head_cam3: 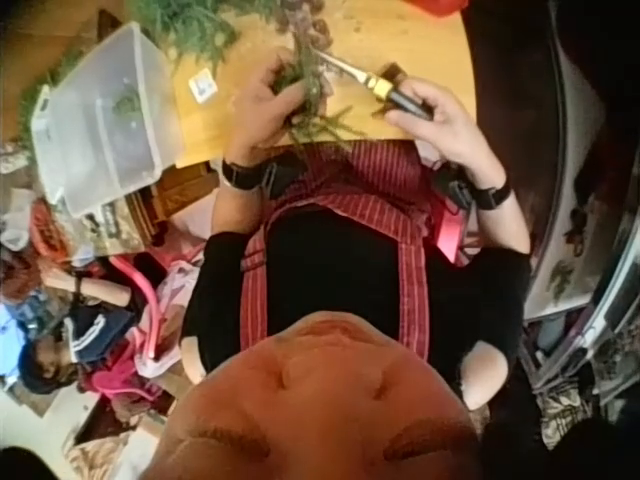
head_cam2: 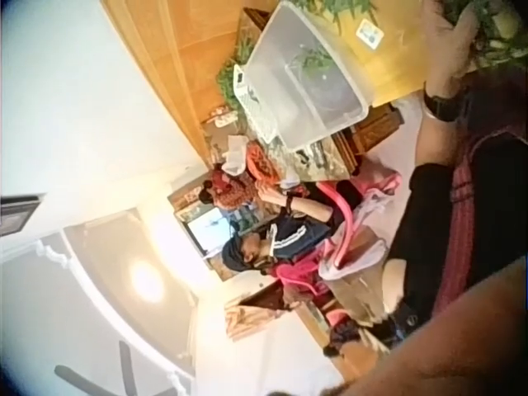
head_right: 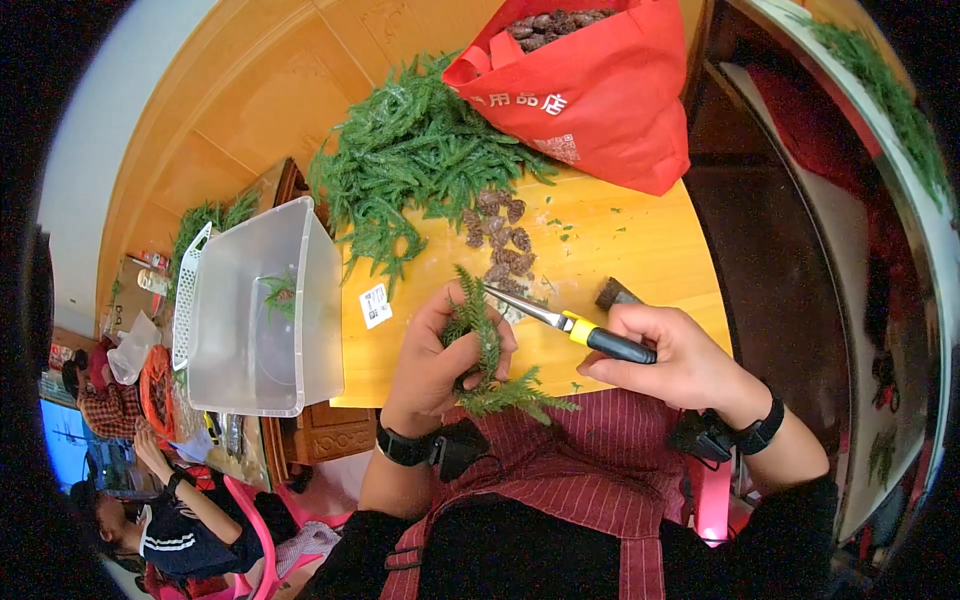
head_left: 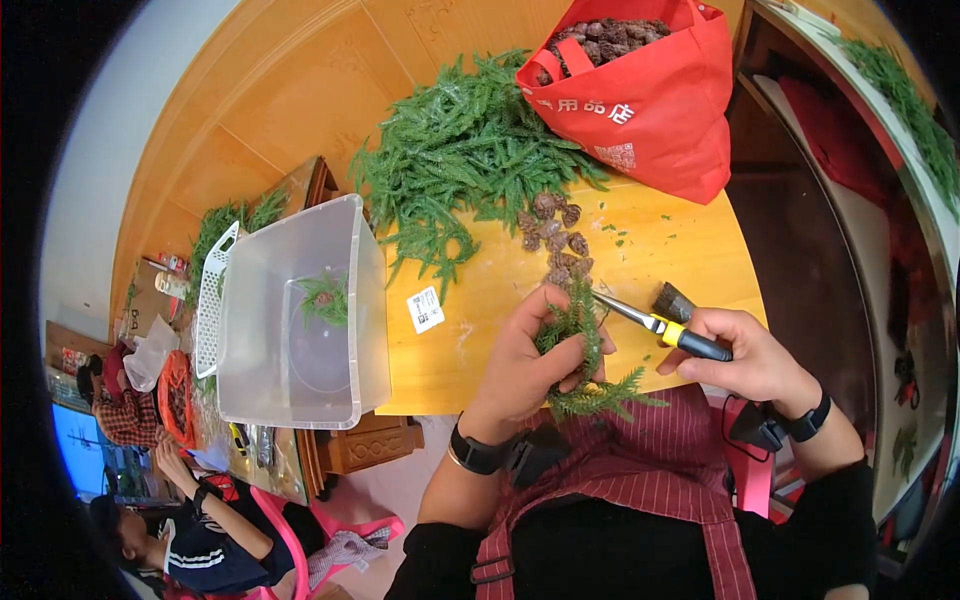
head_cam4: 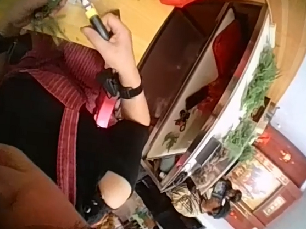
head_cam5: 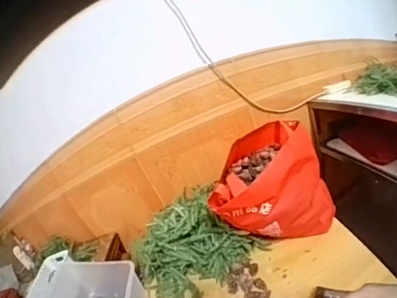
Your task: Trimming green pine-like branches with snips and sorting the trimmed parts.
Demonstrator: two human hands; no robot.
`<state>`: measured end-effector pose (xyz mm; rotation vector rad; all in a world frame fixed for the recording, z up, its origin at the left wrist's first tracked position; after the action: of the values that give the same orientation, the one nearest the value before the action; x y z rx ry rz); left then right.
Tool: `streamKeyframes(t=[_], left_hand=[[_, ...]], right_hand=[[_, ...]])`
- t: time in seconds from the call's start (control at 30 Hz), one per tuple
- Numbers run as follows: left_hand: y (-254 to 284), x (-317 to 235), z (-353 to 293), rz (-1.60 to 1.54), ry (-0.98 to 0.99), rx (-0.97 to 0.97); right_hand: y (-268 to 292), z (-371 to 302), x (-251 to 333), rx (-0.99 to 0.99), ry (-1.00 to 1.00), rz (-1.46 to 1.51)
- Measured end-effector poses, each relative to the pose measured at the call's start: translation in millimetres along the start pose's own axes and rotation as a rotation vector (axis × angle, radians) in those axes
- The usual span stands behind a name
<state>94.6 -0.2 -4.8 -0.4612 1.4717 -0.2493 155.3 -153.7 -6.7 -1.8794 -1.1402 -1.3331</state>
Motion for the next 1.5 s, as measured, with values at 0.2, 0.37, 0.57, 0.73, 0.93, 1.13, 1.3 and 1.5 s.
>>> streamKeyframes(t=[0.2, 0.37, 0.57, 0.73, 0.93, 1.13, 1.3, 1.5], left_hand=[[-0.8, 0.8, 2.7, 0.093, 0.054, -0.039], [-4.0, 2.8, 2.4, 0.164, 0.128, 0.008], [-7.7, 6.1, 4.6, 0.159, 0.178, 0.008], [-6.4, 9.5, 6.0, 0.153, 0.2, 0.0], [-5.6, 12.0, 7.8, 0.169, 0.205, -0.003], [-1.7, 20.2, 12.7, 0.206, 0.199, 0.007], [6.4, 21.3, 13.4, 0.303, 0.147, -0.01], [11.0, 0.6, 7.5, 0.447, -0.088, -0.058]], right_hand=[[-7.1, 3.7, -6.1, 0.101, -0.059, 0.149], [-7.4, 6.6, -1.3, 0.096, -0.062, 0.23], [-4.5, 9.4, -5.7, 0.132, -0.073, 0.141], [-3.6, 9.7, -7.6, 0.117, -0.092, 0.181], [-0.1, 11.2, -6.1, 0.058, -0.051, 0.058], [8.8, 12.5, 0.7, -0.106, 0.08, -0.288], [17.0, 16.3, -19.3, -0.184, -0.066, -0.073], [31.0, 13.5, -13.7, -0.207, 0.038, -0.243]])
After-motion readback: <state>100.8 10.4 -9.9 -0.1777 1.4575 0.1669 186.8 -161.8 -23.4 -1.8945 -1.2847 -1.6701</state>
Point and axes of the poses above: each hand's wrist, its own z-axis towards the middle knuckle, its own y-axis out of the back of the hand, x = y × z, the point moved 9 cm from there along z, towards the middle knuckle, and after that the axes turned 7 degrees about -y, right-handed, at the moved point
